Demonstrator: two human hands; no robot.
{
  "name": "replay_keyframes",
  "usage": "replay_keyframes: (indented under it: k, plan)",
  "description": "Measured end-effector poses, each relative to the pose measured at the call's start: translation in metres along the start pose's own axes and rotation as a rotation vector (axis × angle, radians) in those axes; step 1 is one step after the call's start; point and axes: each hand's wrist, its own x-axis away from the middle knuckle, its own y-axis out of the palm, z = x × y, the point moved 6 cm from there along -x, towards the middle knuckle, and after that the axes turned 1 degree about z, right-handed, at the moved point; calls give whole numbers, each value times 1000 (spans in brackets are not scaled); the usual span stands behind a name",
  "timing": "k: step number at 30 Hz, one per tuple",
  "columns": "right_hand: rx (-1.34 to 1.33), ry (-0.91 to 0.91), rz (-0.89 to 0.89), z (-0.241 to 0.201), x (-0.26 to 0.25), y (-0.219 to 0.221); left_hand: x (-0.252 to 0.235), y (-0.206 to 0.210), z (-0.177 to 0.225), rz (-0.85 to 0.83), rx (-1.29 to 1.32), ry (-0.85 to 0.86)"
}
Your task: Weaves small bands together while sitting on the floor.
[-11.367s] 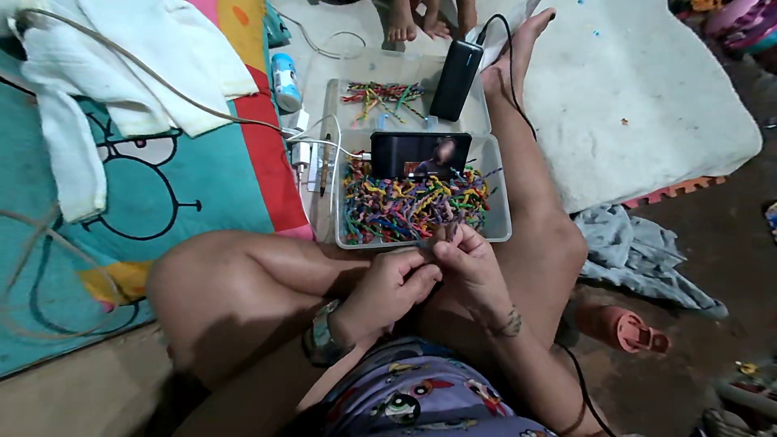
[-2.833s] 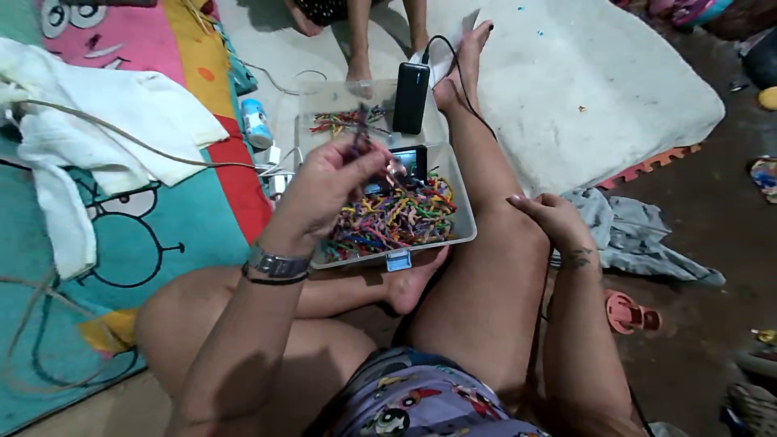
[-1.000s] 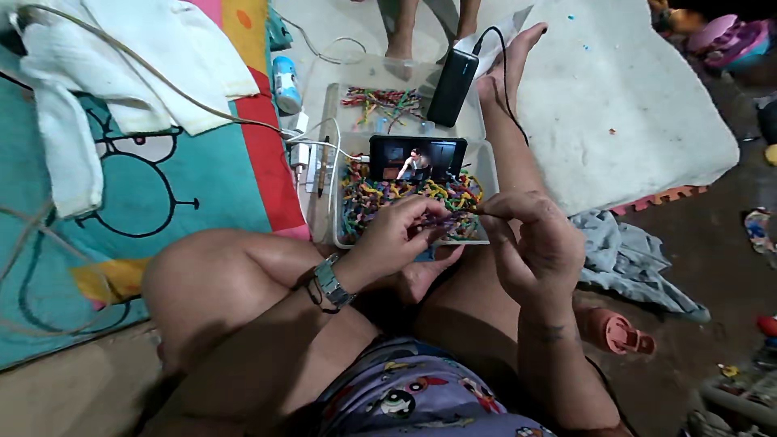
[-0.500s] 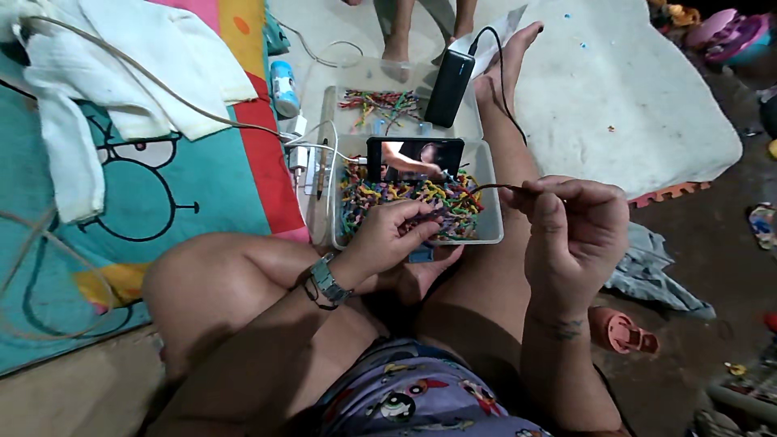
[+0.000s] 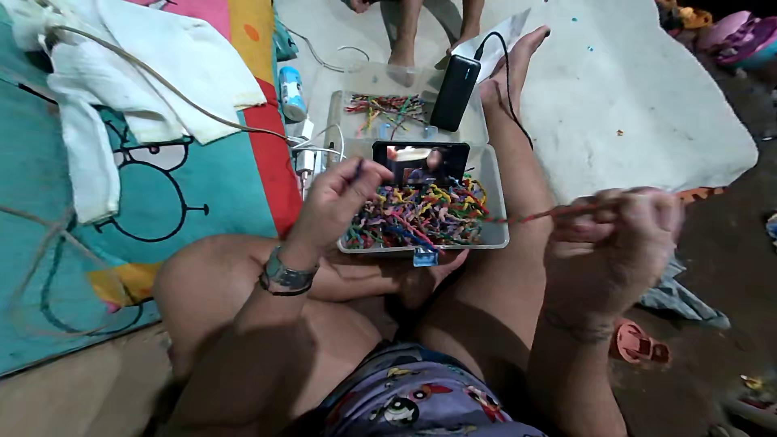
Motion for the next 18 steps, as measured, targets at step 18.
replay_keyframes:
  k: [18]
  plan:
    - [1042, 352, -616, 75, 14, 32, -2, -3, -10, 205, 1, -257]
